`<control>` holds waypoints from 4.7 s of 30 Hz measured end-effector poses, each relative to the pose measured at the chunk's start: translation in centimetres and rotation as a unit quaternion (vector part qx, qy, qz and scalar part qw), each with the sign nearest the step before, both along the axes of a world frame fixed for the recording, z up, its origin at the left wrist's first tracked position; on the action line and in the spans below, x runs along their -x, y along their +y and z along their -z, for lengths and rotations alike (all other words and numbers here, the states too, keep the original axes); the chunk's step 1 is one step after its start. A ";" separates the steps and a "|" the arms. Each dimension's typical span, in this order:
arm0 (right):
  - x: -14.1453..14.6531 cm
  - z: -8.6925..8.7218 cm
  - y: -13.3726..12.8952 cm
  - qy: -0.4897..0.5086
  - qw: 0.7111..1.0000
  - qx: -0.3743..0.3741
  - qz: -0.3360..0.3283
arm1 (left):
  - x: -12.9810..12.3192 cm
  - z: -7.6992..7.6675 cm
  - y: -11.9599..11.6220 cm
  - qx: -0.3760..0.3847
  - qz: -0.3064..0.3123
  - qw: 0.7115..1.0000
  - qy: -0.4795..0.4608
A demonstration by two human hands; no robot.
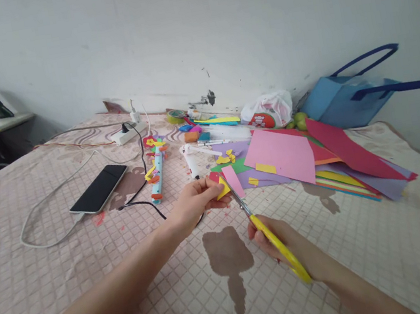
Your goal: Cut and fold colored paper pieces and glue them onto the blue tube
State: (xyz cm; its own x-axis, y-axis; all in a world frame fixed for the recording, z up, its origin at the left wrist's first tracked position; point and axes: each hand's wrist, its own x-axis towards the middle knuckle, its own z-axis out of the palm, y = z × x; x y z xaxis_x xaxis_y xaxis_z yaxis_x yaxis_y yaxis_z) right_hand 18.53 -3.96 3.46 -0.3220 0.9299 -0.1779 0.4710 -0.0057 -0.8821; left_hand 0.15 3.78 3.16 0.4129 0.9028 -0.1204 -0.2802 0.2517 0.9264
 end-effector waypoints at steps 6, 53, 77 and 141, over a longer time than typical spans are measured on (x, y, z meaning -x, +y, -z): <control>-0.1 0.0 0.1 0.015 1.000 0.017 -0.005 | 0.1 0.1 0.1 -0.004 0.004 1.000 0.005; -5.8 3.1 4.7 -0.266 0.945 -0.135 0.131 | -0.6 1.2 -0.3 0.017 0.042 0.999 0.019; -6.4 2.4 5.1 -0.041 0.970 -0.203 0.127 | -1.6 1.6 -1.7 0.020 0.082 0.991 0.104; -1.3 3.6 4.1 0.213 0.977 0.021 -0.010 | -2.3 3.0 -2.0 -0.049 0.073 0.993 0.083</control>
State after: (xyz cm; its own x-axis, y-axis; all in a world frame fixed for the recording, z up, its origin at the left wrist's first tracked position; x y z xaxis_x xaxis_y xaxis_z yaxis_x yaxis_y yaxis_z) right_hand 19.79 0.10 -0.11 -0.3927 0.9176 -0.0622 0.0607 -0.0417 -0.9973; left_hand 2.44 1.80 0.15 0.5215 0.8459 -0.1119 -0.0893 0.1845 0.9788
